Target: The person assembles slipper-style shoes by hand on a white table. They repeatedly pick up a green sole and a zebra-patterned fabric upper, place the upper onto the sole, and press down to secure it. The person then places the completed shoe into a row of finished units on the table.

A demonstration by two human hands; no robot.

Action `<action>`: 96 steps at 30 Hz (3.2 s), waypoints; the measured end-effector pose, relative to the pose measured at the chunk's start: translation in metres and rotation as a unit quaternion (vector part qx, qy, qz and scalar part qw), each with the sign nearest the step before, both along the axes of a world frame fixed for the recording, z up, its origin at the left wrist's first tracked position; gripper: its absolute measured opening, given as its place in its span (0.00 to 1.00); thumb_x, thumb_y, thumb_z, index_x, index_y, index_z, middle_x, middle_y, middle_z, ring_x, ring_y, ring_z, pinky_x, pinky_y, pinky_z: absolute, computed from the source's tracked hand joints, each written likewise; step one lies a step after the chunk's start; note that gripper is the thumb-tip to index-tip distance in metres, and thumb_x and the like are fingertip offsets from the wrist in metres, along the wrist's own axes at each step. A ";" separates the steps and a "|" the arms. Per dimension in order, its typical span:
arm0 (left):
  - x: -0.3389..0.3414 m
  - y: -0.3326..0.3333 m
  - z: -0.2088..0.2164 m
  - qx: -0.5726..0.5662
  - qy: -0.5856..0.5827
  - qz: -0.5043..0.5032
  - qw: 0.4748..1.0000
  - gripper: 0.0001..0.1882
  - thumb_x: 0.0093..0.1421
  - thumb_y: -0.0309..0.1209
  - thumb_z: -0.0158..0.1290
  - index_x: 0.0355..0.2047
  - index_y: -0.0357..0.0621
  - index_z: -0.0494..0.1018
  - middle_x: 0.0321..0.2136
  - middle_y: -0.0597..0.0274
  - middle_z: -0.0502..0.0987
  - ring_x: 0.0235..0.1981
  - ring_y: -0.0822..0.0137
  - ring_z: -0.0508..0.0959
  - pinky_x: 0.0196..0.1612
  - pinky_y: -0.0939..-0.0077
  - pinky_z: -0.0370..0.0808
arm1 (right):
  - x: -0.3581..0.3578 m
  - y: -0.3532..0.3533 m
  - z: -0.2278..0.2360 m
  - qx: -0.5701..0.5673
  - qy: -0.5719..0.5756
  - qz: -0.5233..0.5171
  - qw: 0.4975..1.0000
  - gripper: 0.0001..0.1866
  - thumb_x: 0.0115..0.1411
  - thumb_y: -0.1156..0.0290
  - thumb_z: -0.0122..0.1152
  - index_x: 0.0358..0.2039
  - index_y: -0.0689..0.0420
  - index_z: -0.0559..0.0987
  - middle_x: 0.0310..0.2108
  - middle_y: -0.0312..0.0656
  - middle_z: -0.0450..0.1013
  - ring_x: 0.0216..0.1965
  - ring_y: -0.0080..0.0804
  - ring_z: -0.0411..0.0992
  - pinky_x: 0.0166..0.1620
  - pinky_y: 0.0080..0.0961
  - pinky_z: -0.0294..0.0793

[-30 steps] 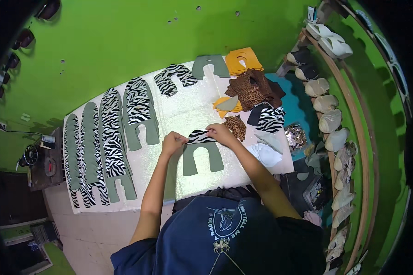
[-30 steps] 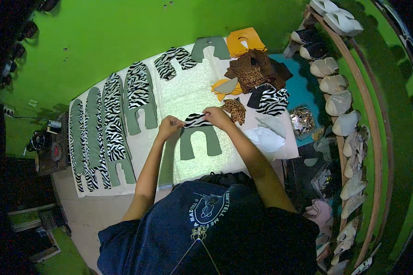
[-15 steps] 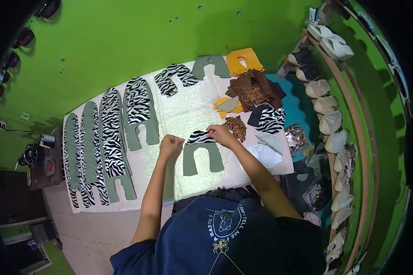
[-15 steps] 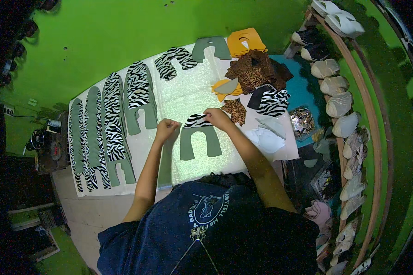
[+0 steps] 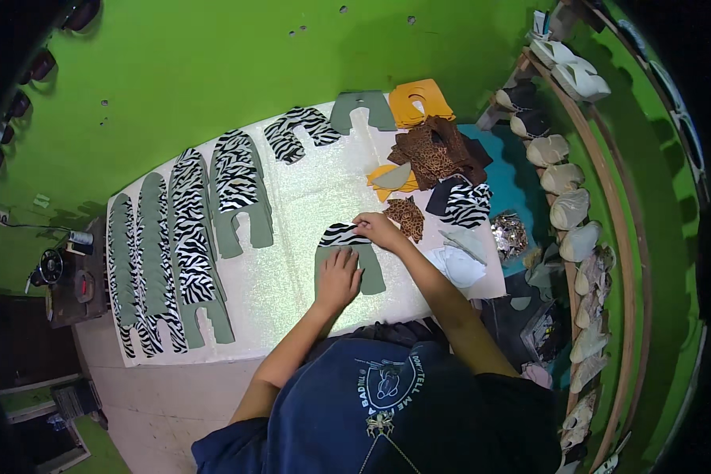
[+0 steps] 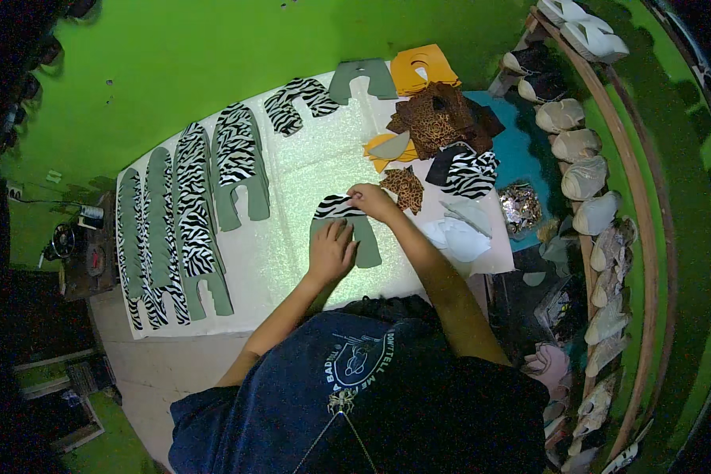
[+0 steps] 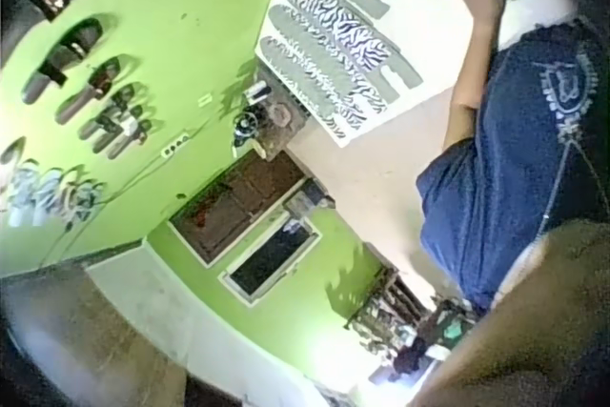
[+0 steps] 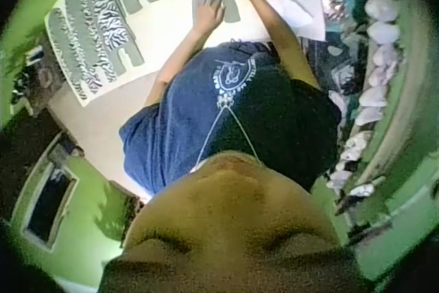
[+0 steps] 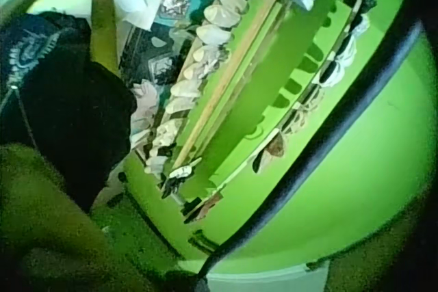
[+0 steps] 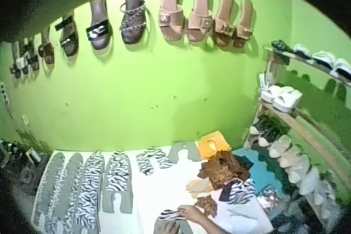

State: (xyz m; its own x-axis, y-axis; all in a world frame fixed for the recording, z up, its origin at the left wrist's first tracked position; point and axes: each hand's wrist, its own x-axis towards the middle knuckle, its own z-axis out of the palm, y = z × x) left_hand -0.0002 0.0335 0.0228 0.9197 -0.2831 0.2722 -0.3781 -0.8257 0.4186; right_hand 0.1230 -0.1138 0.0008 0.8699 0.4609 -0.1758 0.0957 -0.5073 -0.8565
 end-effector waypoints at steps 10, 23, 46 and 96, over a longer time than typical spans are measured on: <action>-0.006 0.001 -0.013 0.022 0.003 0.000 1.000 0.21 0.54 0.34 0.47 0.48 0.42 0.65 0.46 0.55 0.67 0.49 0.56 0.65 0.50 0.62 0.60 | -0.001 0.001 -0.005 0.008 -0.012 -0.018 1.000 0.15 0.46 0.67 0.62 0.34 0.61 0.76 0.24 0.43 0.72 0.26 0.28 0.70 0.32 0.23 0.69; -0.009 0.001 -0.020 0.032 -0.025 0.006 0.999 0.22 0.53 0.35 0.47 0.49 0.45 0.64 0.51 0.57 0.64 0.49 0.57 0.64 0.50 0.61 0.59 | -0.003 0.002 0.002 -0.034 -0.014 -0.017 0.999 0.14 0.46 0.66 0.62 0.34 0.58 0.76 0.25 0.41 0.73 0.27 0.29 0.72 0.32 0.24 0.69; -0.011 -0.008 -0.028 0.106 -0.040 0.043 0.993 0.22 0.52 0.35 0.45 0.48 0.43 0.65 0.55 0.56 0.60 0.53 0.55 0.61 0.51 0.55 0.55 | -0.012 0.007 0.006 -0.114 -0.127 -0.015 0.985 0.12 0.49 0.63 0.59 0.31 0.56 0.76 0.31 0.40 0.72 0.33 0.36 0.71 0.37 0.31 0.66; 0.014 -0.004 -0.019 0.099 -0.001 0.072 0.992 0.29 0.54 0.39 0.42 0.56 0.41 0.56 0.58 0.57 0.55 0.47 0.51 0.65 0.48 0.56 0.55 | -0.033 0.007 0.000 -0.168 -0.263 -0.078 0.947 0.14 0.50 0.61 0.58 0.35 0.51 0.71 0.34 0.35 0.67 0.40 0.31 0.66 0.42 0.32 0.58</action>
